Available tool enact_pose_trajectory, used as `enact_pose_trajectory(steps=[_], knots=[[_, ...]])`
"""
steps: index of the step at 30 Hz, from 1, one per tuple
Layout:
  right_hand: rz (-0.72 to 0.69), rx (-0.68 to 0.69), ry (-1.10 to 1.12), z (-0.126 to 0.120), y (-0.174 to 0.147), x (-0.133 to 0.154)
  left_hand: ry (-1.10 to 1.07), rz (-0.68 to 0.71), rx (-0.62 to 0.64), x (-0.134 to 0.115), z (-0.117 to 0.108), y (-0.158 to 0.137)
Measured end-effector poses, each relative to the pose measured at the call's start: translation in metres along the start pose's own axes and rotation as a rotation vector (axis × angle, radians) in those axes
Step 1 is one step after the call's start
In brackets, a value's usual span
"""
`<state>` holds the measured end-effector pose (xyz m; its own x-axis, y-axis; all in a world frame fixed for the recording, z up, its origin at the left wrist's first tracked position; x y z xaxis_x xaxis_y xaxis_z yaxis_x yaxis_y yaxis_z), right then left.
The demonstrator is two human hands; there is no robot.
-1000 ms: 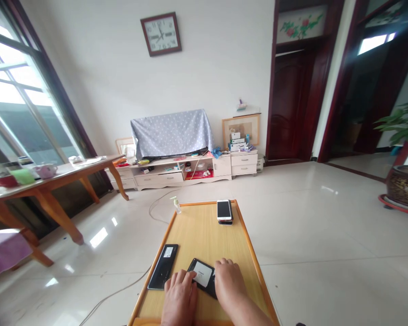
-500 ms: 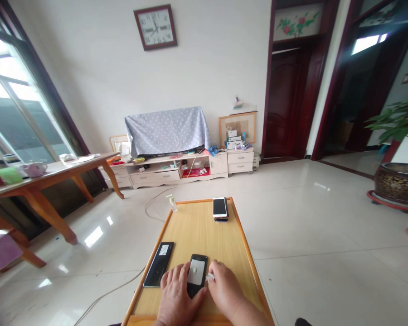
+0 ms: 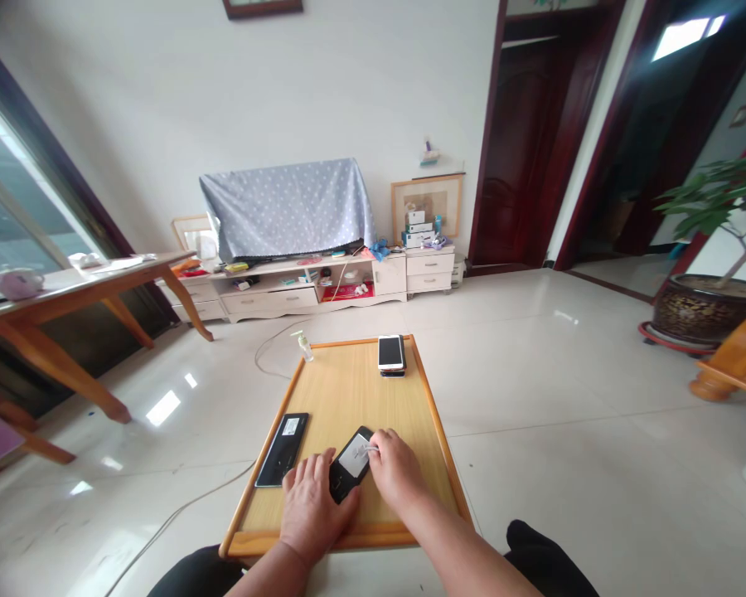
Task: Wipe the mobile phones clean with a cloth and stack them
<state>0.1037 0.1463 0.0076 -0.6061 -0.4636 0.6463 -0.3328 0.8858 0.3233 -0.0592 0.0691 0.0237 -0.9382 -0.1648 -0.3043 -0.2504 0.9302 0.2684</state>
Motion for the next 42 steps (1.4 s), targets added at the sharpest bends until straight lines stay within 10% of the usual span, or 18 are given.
enact_pose_trajectory(steps=[9,17,42], knots=[[-0.290,0.191,-0.181,0.022,-0.025,0.056,-0.148,0.045,0.078,0.013,0.023,0.003],[-0.036,0.221,-0.343,0.001,-0.004,0.023,-0.217,0.097,0.061,0.024,0.034,0.003],[-0.283,0.254,-0.218,0.038,0.003,0.068,-0.140,-0.112,0.156,0.025,0.024,0.013]])
Point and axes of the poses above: each hand's wrist, its own y-axis towards the middle knuckle, its own z-axis out of the palm, x = y × z, the point moved 7 cm from there along y, towards the middle knuckle, and after that the axes turned 9 degrees about -z, right-handed, at the moved point
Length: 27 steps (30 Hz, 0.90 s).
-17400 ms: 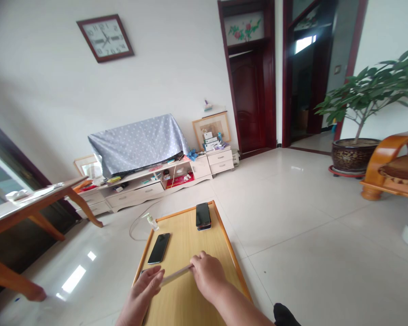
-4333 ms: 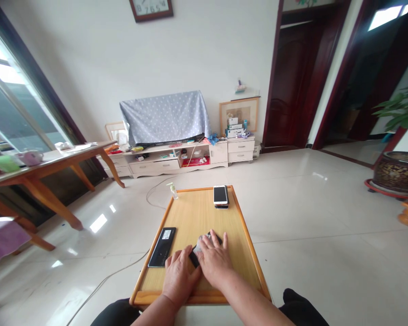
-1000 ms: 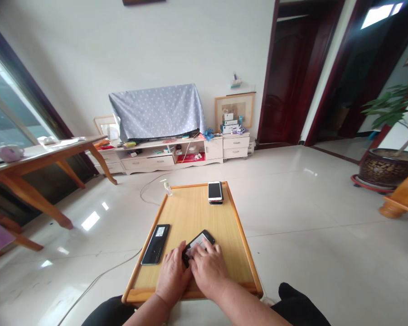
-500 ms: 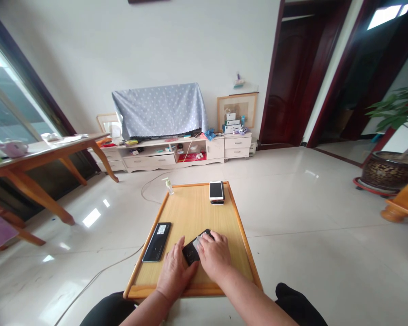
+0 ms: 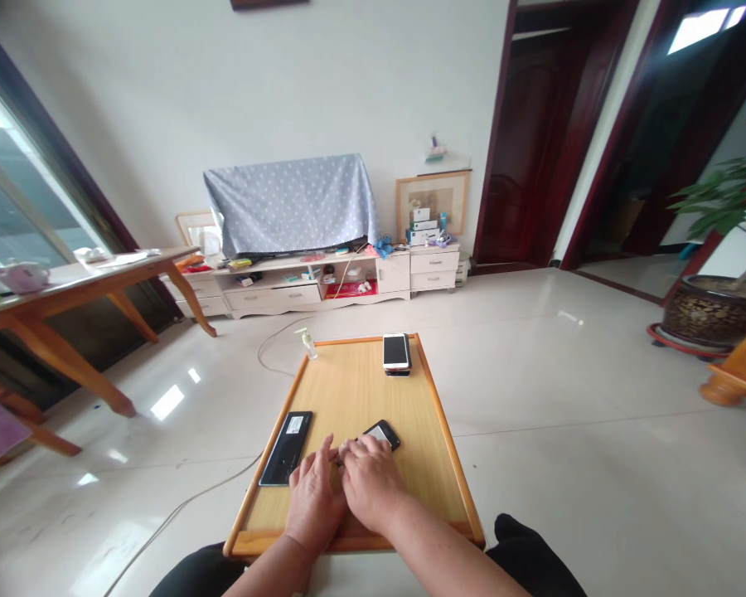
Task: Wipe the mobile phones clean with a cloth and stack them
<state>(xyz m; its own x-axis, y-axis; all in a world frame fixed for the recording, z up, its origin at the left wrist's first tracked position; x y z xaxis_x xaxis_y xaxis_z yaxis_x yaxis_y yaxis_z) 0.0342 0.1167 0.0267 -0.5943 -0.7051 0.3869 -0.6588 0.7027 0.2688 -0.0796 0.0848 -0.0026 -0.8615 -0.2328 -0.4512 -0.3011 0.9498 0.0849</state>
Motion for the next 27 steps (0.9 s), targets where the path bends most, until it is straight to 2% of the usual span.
enact_pose_trajectory(steps=[6,9,11,14,18,20,22,25,27], knots=[[0.242,-0.012,-0.115,-0.020,0.009,-0.057,0.048,-0.007,-0.014,-0.005,-0.007,-0.001],[0.300,0.005,-0.126,-0.025,0.003,-0.071,0.082,-0.017,-0.002,-0.007,-0.008,-0.001],[0.301,0.028,-0.133,-0.022,-0.006,-0.070,0.093,-0.027,0.006,-0.008,-0.008,-0.002],[0.253,0.065,-0.138,-0.011,-0.022,-0.053,0.090,-0.022,-0.006,-0.008,-0.008,-0.002],[0.102,0.097,-0.034,0.007,-0.040,-0.017,0.080,-0.006,-0.012,-0.007,-0.005,-0.003],[0.036,0.103,0.005,0.007,-0.043,-0.010,0.083,-0.003,-0.006,-0.007,-0.004,-0.003],[0.059,0.097,-0.014,0.000,-0.043,-0.021,0.090,-0.004,-0.008,-0.008,-0.005,-0.003],[0.207,0.090,-0.087,-0.014,-0.041,-0.051,0.094,-0.002,-0.017,-0.011,-0.006,-0.004],[0.251,0.086,-0.104,-0.017,-0.043,-0.058,0.094,-0.001,-0.022,-0.012,-0.006,-0.005]])
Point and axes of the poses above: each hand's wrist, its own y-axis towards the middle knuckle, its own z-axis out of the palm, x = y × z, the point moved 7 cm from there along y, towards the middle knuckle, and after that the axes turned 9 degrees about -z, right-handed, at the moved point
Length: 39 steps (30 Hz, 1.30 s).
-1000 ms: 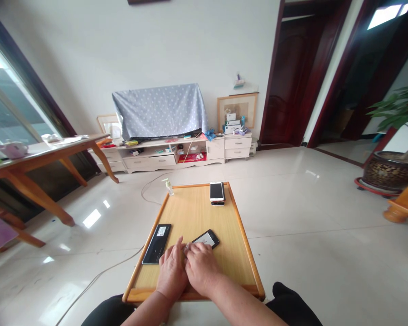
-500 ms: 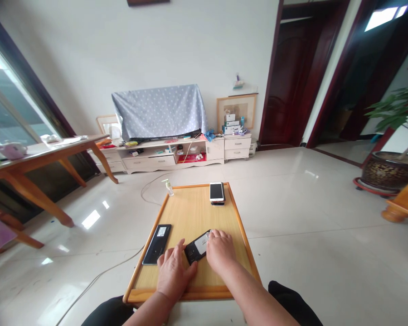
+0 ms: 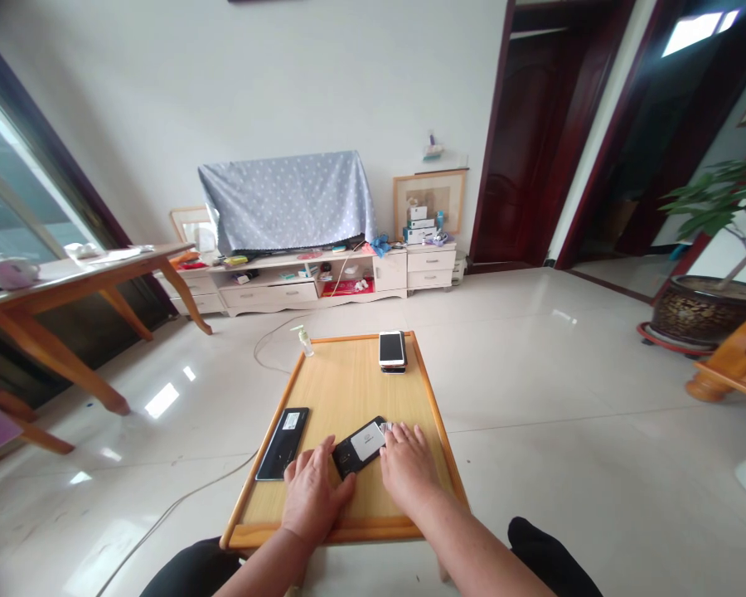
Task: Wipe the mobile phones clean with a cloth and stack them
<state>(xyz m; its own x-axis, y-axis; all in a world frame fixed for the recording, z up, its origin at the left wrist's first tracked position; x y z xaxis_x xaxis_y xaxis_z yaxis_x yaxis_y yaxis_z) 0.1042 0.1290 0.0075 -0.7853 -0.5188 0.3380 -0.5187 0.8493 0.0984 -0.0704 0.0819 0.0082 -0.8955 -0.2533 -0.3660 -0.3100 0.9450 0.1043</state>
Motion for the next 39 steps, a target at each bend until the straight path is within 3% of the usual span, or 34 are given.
enact_pose_trajectory(steps=[6,12,19,26,33,35,39], knots=[[-0.159,-0.009,0.091,0.017,-0.017,0.038,0.002,0.008,0.004,-0.001,0.000,0.000],[0.007,-0.009,0.028,0.001,-0.004,0.009,-0.003,-0.005,0.035,-0.002,-0.003,0.000],[-0.239,0.009,0.189,0.018,-0.012,0.056,0.010,-0.028,0.092,0.000,-0.002,0.000],[-0.013,-0.025,0.089,-0.001,0.016,0.010,0.031,-0.028,0.104,-0.007,-0.008,-0.001],[-0.247,-0.033,0.247,0.003,0.004,0.057,0.046,0.004,0.102,-0.007,-0.006,-0.003],[-0.206,-0.061,0.235,-0.006,0.006,0.048,0.054,0.009,0.093,-0.010,-0.007,-0.004],[-0.002,-0.085,0.141,-0.021,0.018,0.002,0.132,-0.024,0.118,-0.018,-0.009,-0.005]])
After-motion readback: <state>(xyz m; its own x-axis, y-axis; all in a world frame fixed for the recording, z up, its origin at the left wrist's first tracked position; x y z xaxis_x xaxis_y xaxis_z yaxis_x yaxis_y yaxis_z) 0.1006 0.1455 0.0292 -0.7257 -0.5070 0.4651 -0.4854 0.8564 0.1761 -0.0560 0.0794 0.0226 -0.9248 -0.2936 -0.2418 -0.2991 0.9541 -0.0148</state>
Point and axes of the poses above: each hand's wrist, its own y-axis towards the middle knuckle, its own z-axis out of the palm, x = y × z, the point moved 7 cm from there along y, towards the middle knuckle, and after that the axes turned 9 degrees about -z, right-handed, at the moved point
